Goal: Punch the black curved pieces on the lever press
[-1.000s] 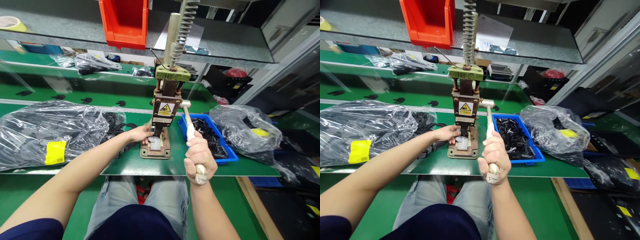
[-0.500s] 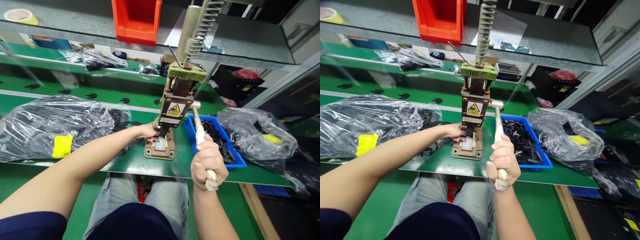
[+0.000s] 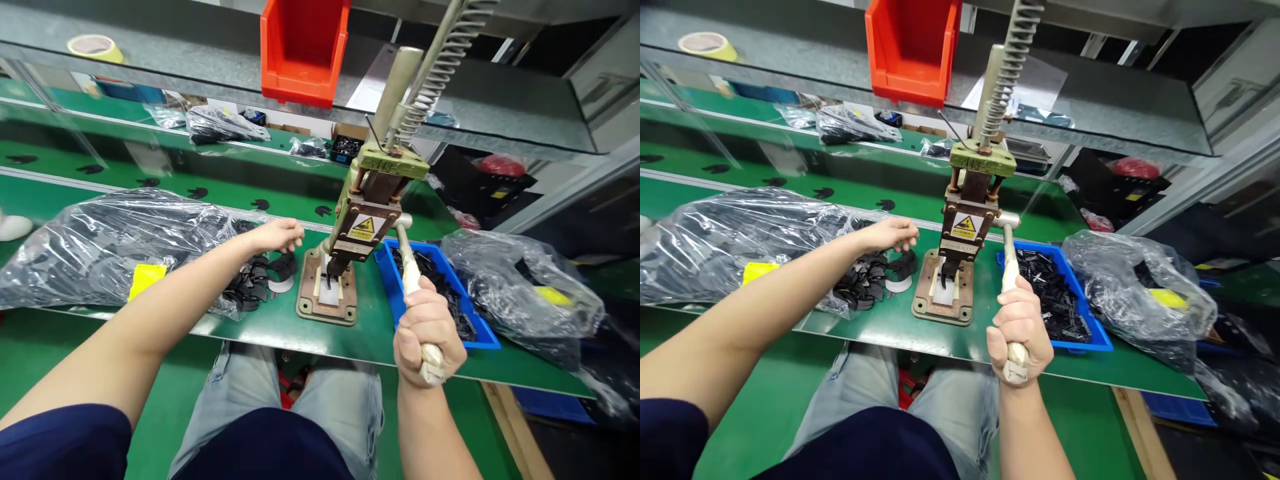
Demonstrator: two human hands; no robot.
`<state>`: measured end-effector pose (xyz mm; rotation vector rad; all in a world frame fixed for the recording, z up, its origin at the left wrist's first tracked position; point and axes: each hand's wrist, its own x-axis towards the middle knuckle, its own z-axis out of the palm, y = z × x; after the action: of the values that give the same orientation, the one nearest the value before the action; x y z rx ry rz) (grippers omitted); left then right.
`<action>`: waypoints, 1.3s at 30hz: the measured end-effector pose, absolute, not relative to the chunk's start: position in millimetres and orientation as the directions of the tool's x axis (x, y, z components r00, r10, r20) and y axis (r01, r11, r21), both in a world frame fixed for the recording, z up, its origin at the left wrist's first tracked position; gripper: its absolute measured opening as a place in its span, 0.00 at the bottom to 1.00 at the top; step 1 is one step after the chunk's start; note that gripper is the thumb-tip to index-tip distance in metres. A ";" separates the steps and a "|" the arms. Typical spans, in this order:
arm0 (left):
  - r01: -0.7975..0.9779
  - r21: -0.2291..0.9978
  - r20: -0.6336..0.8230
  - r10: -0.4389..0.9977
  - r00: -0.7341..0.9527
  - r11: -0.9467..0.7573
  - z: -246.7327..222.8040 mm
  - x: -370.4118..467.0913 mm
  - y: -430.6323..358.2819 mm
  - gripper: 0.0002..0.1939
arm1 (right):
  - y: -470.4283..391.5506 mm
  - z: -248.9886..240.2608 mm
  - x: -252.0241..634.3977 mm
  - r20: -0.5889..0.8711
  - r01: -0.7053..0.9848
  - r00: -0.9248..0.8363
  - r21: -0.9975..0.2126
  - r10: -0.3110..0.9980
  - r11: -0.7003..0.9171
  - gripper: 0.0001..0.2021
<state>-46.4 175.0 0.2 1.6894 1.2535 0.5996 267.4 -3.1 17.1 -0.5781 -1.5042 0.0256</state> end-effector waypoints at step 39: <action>0.327 0.942 -0.222 0.858 0.462 0.068 -59.7 11.2 125.7 0.19 | -3.7 15.9 265.3 0.921 0.337 0.109 -0.389 0.375 0.857 0.13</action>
<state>11.2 125.7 -59.7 1.5074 1.0872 0.5517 265.3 -3.7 15.9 -0.5953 -1.4897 0.0307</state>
